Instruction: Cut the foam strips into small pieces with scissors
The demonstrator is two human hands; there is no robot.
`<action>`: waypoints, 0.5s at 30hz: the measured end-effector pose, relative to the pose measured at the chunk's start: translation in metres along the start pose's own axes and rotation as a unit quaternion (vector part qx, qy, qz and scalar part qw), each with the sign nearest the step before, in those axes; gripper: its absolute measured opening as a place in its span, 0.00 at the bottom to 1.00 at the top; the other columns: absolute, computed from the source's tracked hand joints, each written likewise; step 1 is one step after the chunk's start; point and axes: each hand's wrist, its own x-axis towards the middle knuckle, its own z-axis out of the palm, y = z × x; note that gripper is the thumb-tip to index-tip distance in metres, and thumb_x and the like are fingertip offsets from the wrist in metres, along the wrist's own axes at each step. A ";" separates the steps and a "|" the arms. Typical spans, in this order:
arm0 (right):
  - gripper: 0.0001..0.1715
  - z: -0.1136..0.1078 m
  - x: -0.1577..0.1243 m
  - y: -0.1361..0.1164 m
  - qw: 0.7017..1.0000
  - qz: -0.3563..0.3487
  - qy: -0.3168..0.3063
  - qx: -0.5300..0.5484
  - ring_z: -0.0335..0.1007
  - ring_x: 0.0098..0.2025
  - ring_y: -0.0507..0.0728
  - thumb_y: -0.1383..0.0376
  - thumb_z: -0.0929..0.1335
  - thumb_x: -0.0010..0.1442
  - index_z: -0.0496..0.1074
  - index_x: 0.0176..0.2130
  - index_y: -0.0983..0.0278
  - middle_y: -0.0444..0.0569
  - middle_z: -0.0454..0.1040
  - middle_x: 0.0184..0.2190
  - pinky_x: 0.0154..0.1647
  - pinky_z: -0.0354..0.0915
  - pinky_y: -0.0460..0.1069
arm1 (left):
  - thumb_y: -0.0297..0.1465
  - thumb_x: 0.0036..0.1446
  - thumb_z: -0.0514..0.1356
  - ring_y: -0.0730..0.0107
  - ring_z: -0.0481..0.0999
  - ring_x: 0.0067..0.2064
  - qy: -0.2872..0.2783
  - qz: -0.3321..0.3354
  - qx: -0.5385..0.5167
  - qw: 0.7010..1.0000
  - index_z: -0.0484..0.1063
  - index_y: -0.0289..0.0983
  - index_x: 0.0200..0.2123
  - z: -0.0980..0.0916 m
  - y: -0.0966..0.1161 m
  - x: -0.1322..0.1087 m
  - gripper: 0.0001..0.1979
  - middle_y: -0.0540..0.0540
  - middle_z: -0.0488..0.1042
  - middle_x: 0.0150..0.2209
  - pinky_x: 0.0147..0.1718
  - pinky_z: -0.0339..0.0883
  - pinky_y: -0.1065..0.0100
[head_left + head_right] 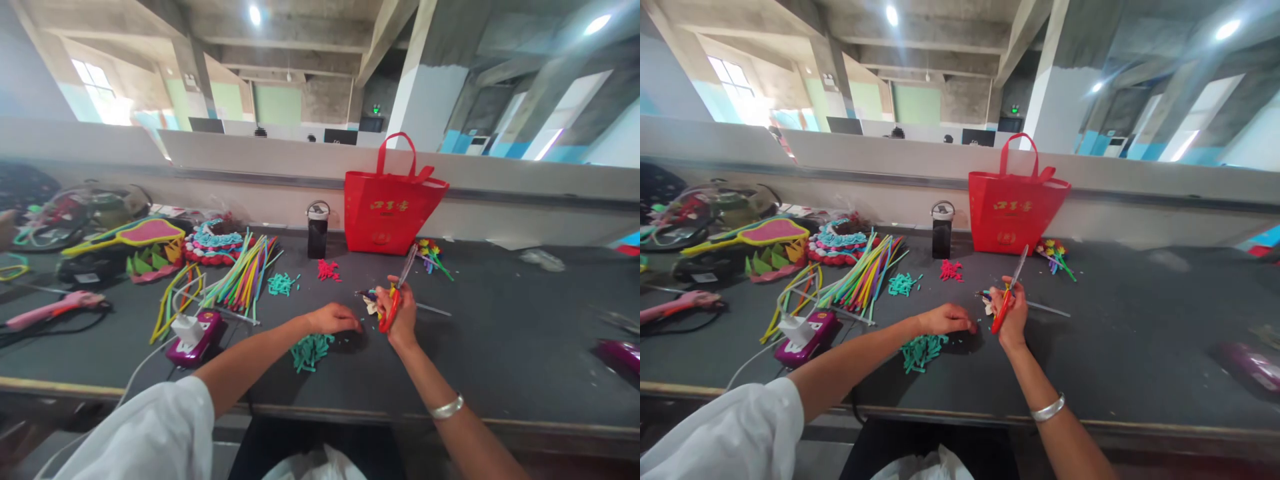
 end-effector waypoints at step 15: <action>0.29 -0.001 -0.007 -0.016 1.000 -0.007 -0.016 -0.017 0.59 0.17 0.44 0.56 0.74 0.48 0.64 0.47 0.59 0.37 0.69 0.25 0.15 0.56 0.39 | 0.48 0.60 0.50 0.65 0.72 0.52 -0.088 -0.081 -0.094 0.988 0.78 0.38 0.42 -0.005 0.036 -0.026 0.25 0.46 0.77 0.47 0.55 0.59 0.68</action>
